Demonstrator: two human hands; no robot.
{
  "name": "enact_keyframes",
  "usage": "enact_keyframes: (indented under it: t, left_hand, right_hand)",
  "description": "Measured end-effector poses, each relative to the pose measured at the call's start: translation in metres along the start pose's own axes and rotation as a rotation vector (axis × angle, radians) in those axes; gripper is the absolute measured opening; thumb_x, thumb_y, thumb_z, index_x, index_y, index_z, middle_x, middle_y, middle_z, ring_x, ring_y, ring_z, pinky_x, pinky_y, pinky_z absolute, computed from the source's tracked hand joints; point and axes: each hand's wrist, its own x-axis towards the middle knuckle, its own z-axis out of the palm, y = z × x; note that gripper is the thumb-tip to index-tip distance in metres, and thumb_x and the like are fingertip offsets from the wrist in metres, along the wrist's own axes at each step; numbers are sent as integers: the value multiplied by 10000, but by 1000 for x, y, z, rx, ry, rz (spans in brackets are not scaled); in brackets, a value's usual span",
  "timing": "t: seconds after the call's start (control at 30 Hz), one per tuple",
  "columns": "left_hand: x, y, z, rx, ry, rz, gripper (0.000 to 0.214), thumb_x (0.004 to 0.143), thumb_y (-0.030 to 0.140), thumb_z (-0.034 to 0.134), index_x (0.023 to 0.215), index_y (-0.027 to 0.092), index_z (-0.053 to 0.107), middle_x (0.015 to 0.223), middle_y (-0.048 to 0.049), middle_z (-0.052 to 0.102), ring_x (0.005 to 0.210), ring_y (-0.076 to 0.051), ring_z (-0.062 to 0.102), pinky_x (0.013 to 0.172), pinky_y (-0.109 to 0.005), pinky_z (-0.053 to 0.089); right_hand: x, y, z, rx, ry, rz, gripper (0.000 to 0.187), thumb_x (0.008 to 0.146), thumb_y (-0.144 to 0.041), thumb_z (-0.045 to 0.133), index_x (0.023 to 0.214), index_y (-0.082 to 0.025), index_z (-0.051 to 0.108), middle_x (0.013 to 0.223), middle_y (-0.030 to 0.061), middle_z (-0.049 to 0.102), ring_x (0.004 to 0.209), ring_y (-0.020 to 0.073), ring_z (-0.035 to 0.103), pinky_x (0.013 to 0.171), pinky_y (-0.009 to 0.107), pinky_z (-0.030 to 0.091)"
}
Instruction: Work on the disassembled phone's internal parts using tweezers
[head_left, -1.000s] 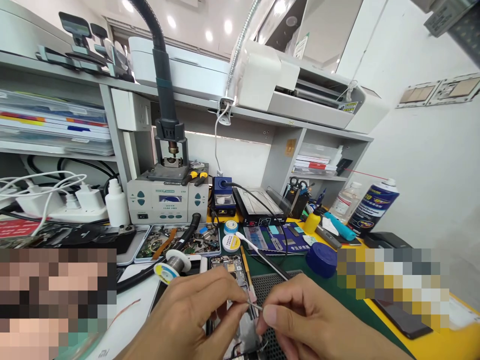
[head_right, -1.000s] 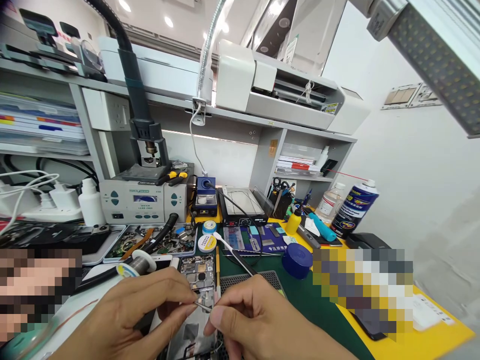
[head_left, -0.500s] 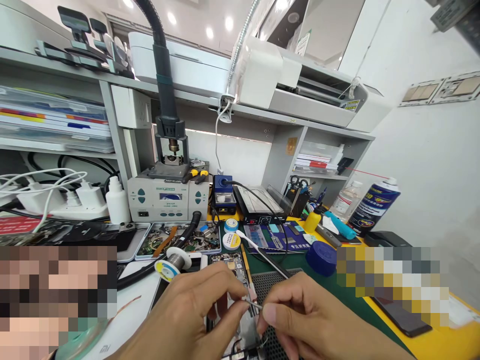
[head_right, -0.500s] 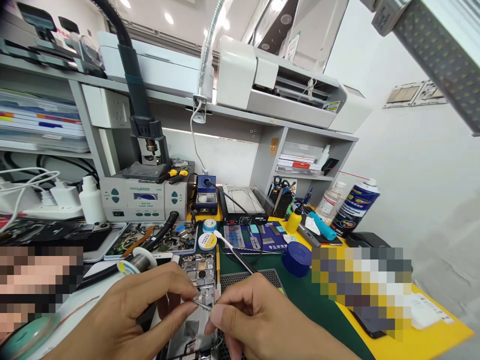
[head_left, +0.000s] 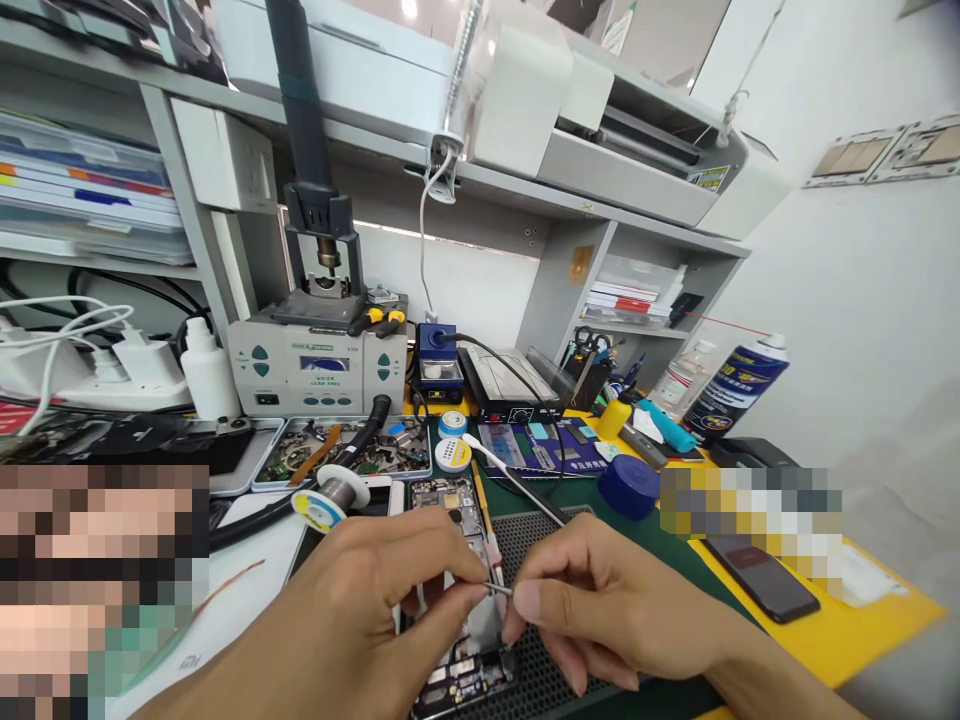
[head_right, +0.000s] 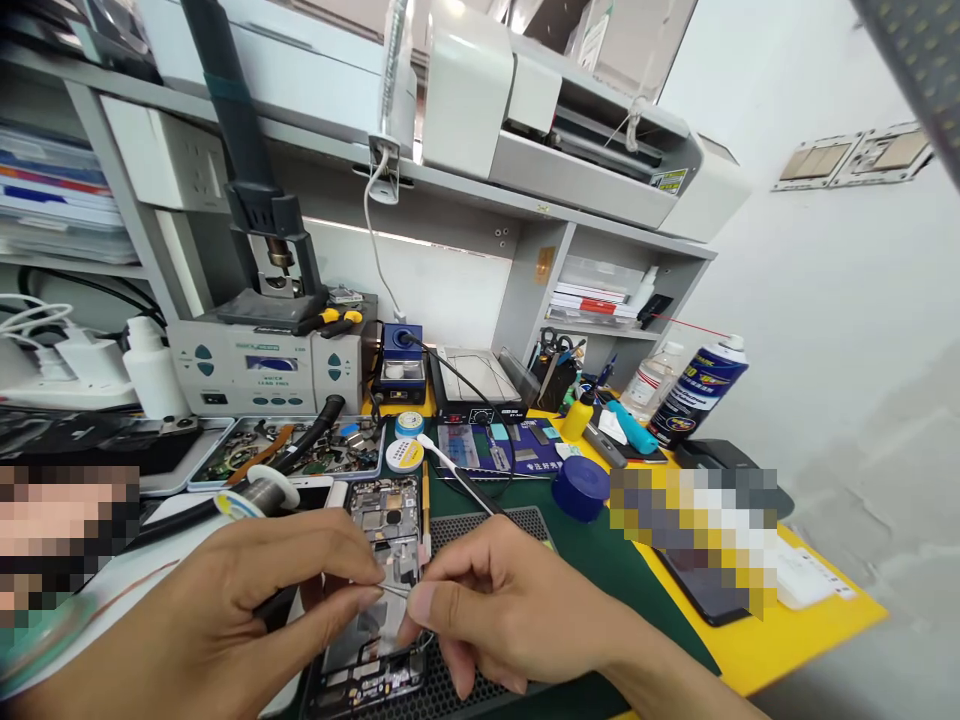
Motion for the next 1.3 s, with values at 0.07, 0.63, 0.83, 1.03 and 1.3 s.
enact_keyframes:
  t: [0.07,0.63,0.83,1.03,1.3]
  left_hand:
    - [-2,-1,0,-5,-16,-17,228,1036,116,567,935,259,713,831,66,699,713,-90,632,654,-200,453]
    - [-1,-1,1,12,-34,-38,233,1026,143,567,913,261,733,798,55,688,660,-104,601,583,-219,421]
    - [-3,-3,2,50,21,-23,155,967,147,636,956,277,720,825,69,708,660,-98,633,577,-185,442]
    - [-2,0,2,109,-42,-119,186,919,123,643,924,270,757,801,61,723,648,-107,663,574,-180,461]
    - [0,1,2,47,-46,-170,196,911,123,640,864,250,782,728,57,714,594,-101,650,530,-164,436]
  right_hand:
    - [-1,0,0,-2,1,2,584,953,-661,747,971,-83,825,570,-29,658,337,11,434,321,109,320]
    - [-2,-2,2,-40,15,9,591,956,-673,731,951,-87,810,575,-33,642,346,15,411,322,125,284]
    - [-3,-1,1,-68,15,9,618,965,-691,706,972,-83,821,580,-26,636,347,17,405,327,130,277]
    - [-3,-1,6,-132,63,-51,587,963,-673,726,957,-91,798,568,-40,605,356,28,384,345,151,268]
    - [-10,-1,17,-612,267,-254,550,1089,-592,541,830,-164,769,632,33,686,649,174,615,631,280,452]
